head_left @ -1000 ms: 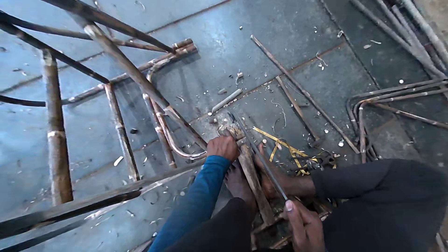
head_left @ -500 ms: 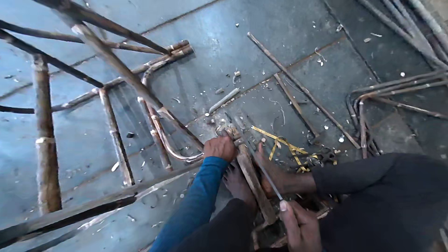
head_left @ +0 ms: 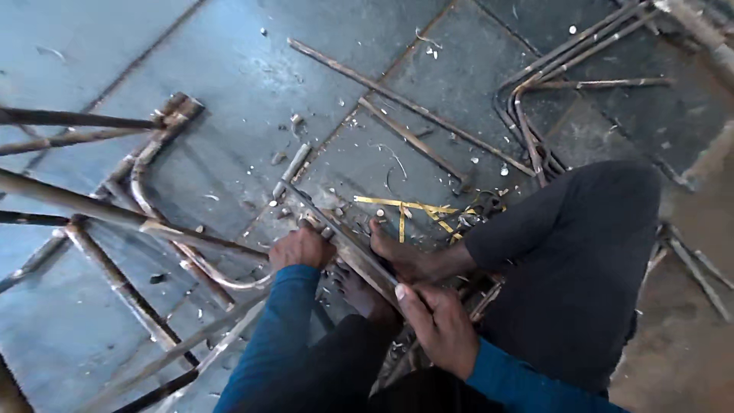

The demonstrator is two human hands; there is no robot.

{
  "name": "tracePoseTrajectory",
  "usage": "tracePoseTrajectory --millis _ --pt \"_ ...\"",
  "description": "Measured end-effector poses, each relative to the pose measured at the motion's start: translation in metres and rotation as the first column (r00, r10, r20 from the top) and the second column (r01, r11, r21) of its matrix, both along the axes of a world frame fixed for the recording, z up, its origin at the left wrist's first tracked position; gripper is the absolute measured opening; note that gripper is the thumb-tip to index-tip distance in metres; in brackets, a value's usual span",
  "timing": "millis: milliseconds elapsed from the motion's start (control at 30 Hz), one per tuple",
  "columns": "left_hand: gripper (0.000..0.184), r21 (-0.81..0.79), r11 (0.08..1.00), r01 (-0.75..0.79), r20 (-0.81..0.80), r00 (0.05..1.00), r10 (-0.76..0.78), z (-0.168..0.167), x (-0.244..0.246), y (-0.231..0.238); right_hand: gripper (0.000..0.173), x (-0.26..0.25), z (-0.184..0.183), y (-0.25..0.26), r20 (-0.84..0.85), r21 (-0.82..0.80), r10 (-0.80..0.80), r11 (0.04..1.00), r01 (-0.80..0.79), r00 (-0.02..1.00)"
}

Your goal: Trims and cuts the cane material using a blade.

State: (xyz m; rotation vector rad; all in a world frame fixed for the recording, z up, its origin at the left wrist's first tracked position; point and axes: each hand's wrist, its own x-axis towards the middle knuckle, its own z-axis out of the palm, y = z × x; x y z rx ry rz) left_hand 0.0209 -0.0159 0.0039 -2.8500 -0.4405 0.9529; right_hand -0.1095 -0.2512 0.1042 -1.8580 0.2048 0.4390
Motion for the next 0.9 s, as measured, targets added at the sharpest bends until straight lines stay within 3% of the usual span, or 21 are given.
tracePoseTrajectory --millis 133,333,433,467,533,600,733,900 --pt "0.066 0.005 1.0 -0.017 0.021 1.0 0.017 -0.002 -0.003 0.0 0.044 -0.003 -0.005 -0.011 0.066 0.057 0.004 0.998 -0.008 0.998" --pt "0.059 -0.028 1.0 -0.009 0.011 1.0 0.009 0.001 0.0 0.001 0.047 0.043 -0.039 0.036 0.129 0.005 0.041 0.999 -0.042 0.991" --pt "0.064 -0.042 0.999 -0.023 -0.02 1.0 0.022 0.0 -0.005 0.005 0.046 0.027 -0.022 0.022 0.069 0.003 0.062 0.998 -0.062 0.996" --pt "0.063 -0.026 1.0 -0.018 0.042 0.999 0.019 -0.007 -0.004 0.005 0.046 0.029 -0.023 0.019 0.083 -0.003 0.059 0.998 -0.059 0.995" --pt "0.059 0.063 0.998 0.028 0.357 0.933 -0.048 -0.041 -0.02 0.008 0.047 0.046 -0.039 0.036 0.112 -0.015 0.058 0.998 -0.057 0.992" --pt "0.067 -0.028 0.999 -0.027 0.031 0.999 0.028 -0.009 -0.007 0.005 0.051 0.063 -0.055 0.06 0.114 -0.037 0.047 0.998 -0.043 0.992" --pt "0.069 -0.063 0.997 -0.042 -0.043 0.998 0.039 0.002 0.001 0.008 0.047 0.041 -0.036 0.04 0.103 -0.022 0.065 0.998 -0.063 0.993" --pt "0.055 0.009 1.0 0.012 0.262 0.965 -0.014 -0.065 -0.034 0.009 0.045 0.056 -0.063 0.064 0.217 -0.045 0.032 0.999 -0.023 0.976"
